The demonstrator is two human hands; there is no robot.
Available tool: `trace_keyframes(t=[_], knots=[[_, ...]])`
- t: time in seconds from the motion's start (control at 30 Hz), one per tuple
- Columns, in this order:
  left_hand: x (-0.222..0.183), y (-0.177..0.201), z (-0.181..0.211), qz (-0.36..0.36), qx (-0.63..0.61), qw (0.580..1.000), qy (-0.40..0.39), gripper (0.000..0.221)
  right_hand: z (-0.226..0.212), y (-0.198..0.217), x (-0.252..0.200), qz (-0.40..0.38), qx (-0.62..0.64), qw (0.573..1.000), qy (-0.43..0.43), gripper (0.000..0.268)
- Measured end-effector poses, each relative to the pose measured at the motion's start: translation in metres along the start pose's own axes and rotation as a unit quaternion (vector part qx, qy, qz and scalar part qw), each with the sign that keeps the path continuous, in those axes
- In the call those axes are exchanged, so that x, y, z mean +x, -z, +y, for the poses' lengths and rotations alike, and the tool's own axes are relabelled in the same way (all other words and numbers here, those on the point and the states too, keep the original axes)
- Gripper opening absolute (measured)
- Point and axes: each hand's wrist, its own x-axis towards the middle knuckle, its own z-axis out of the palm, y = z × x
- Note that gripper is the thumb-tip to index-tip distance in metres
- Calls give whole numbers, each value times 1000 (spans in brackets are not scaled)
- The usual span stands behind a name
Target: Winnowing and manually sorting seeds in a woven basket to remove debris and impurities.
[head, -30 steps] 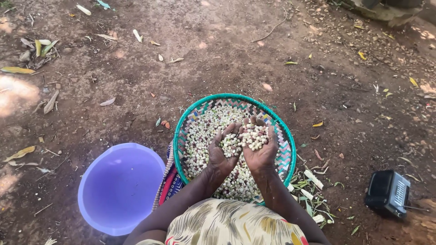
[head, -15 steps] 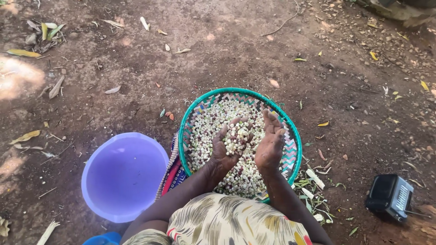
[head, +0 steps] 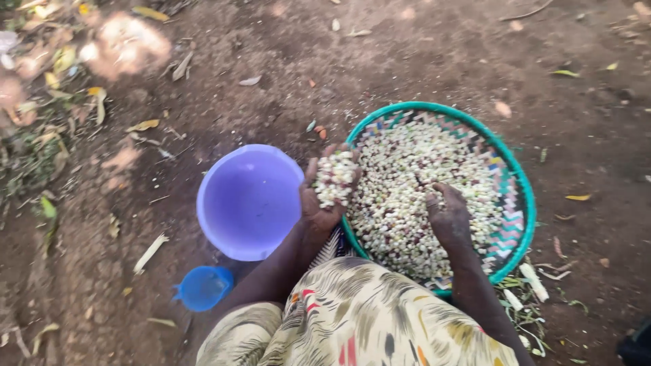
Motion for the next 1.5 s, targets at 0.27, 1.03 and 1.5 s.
trace_keyframes(t=[0.27,1.03,1.5], knots=[[-80,146,159,133,12,965,-225,53,-24,6,-2,-19,15,999,44,32],[-14,-18,-23,-199,946,213,-139,80,-32,-4,-8,-153,-86,982,75,75],[3,-12,-132,-218,924,299,100,56,-41,-2,-5,-97,563,672,-470,53]])
